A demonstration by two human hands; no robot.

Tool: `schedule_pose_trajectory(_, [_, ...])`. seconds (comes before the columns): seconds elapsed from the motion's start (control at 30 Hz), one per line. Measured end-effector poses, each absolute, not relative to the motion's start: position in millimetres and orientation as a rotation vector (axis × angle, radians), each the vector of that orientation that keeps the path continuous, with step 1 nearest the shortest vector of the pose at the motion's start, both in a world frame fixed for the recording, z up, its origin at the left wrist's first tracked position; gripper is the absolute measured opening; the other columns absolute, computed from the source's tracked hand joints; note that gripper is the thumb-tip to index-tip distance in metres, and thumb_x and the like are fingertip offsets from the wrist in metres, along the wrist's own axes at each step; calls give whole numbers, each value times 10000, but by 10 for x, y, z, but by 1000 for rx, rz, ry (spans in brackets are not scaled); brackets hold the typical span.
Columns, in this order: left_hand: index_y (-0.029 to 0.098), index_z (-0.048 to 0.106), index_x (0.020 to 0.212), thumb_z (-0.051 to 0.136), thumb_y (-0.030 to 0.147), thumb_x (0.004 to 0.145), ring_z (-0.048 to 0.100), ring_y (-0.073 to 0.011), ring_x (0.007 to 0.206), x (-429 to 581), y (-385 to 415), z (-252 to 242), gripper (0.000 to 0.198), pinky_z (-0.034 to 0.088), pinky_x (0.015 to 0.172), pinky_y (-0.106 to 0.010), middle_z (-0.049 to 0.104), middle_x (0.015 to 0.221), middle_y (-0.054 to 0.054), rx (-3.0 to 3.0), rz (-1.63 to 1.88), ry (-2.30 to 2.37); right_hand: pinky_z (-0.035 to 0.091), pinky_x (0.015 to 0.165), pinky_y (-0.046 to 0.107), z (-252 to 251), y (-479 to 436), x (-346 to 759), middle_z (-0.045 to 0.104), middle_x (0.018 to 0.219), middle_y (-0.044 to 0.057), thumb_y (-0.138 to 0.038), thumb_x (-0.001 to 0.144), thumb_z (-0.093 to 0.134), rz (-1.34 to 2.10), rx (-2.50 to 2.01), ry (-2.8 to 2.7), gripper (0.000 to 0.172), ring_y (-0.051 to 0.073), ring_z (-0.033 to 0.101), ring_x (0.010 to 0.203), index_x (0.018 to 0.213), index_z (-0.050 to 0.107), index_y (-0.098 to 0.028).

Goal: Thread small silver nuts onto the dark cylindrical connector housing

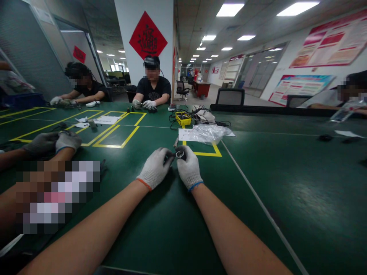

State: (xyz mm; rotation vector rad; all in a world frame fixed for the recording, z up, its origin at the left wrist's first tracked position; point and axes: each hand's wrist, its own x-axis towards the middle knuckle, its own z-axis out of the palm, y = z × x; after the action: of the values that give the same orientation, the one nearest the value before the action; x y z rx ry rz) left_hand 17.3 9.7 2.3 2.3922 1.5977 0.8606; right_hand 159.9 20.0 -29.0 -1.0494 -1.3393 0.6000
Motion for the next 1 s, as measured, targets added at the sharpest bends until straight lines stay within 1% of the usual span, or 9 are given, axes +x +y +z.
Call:
schedule_pose_trajectory(0.13, [198,663,1036,579,211,977,721,-213,919,156,73,97,103,557,818,-309,758,975,-58,2141,1200,1513,537,862,411,-251,180,1579,712,893,48,-181,570,478,580,-1004,-1364,359,251,649,890,892,631,-221])
schedule_pose_trajectory(0.23, [198,682,977,607,190,948,729,-192,894,166,35,132,81,563,798,-285,775,951,-40,2040,1321,1378,539,859,403,-245,155,1554,704,889,44,-188,612,491,562,-1014,-1395,309,242,644,885,891,617,-225])
schedule_pose_trajectory(0.3, [196,698,972,613,152,923,734,-184,907,182,8,138,108,573,830,-285,784,969,-37,2028,1323,1304,549,838,393,-250,142,1535,700,865,38,-197,637,501,551,-1024,-1413,284,238,649,866,897,612,-227])
schedule_pose_trajectory(0.37, [195,711,978,610,123,905,737,-181,920,198,-12,139,143,580,865,-292,789,992,-39,2039,1318,1270,561,830,394,-258,139,1517,714,867,40,-200,656,509,529,-1025,-1422,298,239,663,863,931,621,-225])
schedule_pose_trajectory(0.5, [203,722,1019,638,119,882,738,-185,931,203,-24,147,182,591,883,-300,791,1006,-31,2034,1337,1287,572,897,421,-278,153,1506,756,976,63,-198,686,551,474,-1035,-1432,362,257,698,953,1033,651,-215])
schedule_pose_trajectory(0.63, [207,731,1005,632,146,904,732,-186,905,187,-12,149,155,597,876,-311,788,977,-28,2029,1350,1321,572,948,435,-303,165,1521,762,1064,76,-202,716,609,474,-1058,-1459,394,265,709,1025,1108,655,-209])
schedule_pose_trajectory(0.83, [191,717,974,628,148,916,724,-194,933,183,-2,118,115,584,895,-323,775,1006,-54,2104,1373,1318,565,989,448,-321,148,1511,760,1093,89,-190,752,597,471,-1044,-1492,399,270,712,1062,1147,658,-203])
schedule_pose_trajectory(0.93, [199,708,984,618,136,918,721,-191,942,182,-6,121,128,580,896,-318,773,1015,-48,2103,1371,1327,552,1022,450,-313,139,1496,746,1168,97,-196,771,597,483,-1042,-1469,448,265,701,1107,1217,640,-208])
schedule_pose_trajectory(1.0, [206,703,1002,608,125,917,720,-187,946,177,-13,132,151,578,893,-310,774,1020,-39,2090,1391,1339,553,1022,453,-301,130,1489,744,1168,96,-202,782,594,473,-1049,-1471,471,264,701,1102,1252,627,-213])
